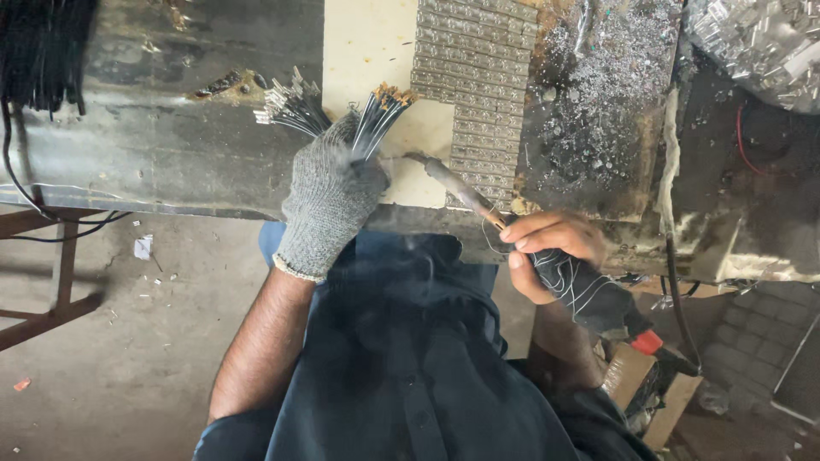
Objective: The person holds a bundle of black wires in a gloved left hand and uses a soldering iron in the right hand to tin the stripped wire ends one at a time, dipping each tip into solder. Around the middle the person briefly reaches to a phone on the bench, then resumes soldering the remaining wire ends.
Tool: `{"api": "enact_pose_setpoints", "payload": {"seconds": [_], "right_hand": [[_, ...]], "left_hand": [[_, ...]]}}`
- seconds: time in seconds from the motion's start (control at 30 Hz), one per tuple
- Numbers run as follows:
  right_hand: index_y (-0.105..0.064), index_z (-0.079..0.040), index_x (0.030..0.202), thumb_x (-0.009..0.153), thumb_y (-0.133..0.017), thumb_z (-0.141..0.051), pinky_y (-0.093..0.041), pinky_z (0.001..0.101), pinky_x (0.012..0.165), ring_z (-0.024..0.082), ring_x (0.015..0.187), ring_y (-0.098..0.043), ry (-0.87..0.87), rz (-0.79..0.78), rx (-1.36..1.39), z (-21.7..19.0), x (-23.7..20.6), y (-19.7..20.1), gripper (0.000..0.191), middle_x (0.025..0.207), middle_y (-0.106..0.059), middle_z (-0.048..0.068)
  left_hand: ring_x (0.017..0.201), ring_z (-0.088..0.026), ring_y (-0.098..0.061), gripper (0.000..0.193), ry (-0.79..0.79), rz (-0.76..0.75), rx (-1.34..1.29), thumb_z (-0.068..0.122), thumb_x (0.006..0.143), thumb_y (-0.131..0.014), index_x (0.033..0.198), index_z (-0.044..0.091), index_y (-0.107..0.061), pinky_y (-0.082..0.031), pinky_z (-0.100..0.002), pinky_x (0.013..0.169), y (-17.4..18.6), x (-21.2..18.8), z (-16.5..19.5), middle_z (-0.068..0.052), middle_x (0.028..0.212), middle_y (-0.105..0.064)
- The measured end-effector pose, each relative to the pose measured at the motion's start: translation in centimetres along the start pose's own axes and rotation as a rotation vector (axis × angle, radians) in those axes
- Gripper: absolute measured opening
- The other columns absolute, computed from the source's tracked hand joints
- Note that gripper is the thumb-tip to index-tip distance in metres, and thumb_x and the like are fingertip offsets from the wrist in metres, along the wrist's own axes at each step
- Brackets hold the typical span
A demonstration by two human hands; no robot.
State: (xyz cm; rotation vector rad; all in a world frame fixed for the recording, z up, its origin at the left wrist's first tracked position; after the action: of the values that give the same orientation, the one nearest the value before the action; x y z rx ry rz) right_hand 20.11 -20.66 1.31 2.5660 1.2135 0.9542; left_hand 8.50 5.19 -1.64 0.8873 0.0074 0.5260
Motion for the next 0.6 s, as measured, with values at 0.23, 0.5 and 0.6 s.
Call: {"api": "enact_pose_setpoints", "payload": {"seconds": [0.23, 0.5, 0.6], "right_hand": [[-0.049, -0.005, 0.113, 0.097, -0.065, -0.011, -0.056, 0.0259, 0.051, 0.016, 0.064, -0.062, -0.186, 0.544, 0.489, 3.8, -3.3, 1.4, 0.023, 0.108, -0.063, 0.015], [-0.044, -0.001, 0.114, 0.098, -0.06, -0.017, -0.047, 0.0261, 0.044, 0.017, 0.075, -0.054, -0.29, 0.71, 0.388, 4.6, -5.1, 3.3, 0.028, 0.108, -0.052, 0.014], [-0.043, -0.004, 0.116, 0.099, -0.061, -0.017, -0.047, 0.0271, 0.045, 0.017, 0.059, -0.05, -0.328, 0.683, 0.491, 4.9, -5.2, 2.6, 0.028, 0.105, -0.054, 0.016]], "left_hand": [[0.082, -0.034, -0.072, 0.025, 0.321, -0.044, -0.171, 0.011, 0.083, -0.073, 0.106, 0.003, -0.069, -0.056, -0.043, 0.074, 0.1, 0.4, -0.6, -0.019, 0.091, -0.072], [0.088, -0.03, -0.074, 0.034, 0.268, 0.074, -0.362, 0.006, 0.084, -0.07, 0.118, 0.005, -0.068, -0.057, -0.038, 0.078, 2.2, 0.2, 0.6, -0.015, 0.096, -0.073], [0.086, -0.03, -0.074, 0.032, 0.275, 0.077, -0.345, 0.007, 0.085, -0.073, 0.116, 0.005, -0.068, -0.056, -0.038, 0.078, 2.2, 0.1, 0.4, -0.015, 0.094, -0.073]]}}
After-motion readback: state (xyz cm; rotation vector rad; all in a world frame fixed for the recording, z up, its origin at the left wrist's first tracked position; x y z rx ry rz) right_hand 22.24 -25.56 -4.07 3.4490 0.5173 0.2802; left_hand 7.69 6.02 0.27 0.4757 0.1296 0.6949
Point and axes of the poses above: each hand's wrist, its own x-axis towards the middle knuckle, its own y-axis out of the back of the hand, z = x × y, the point moved 7 cm from there along x, towards the middle knuckle
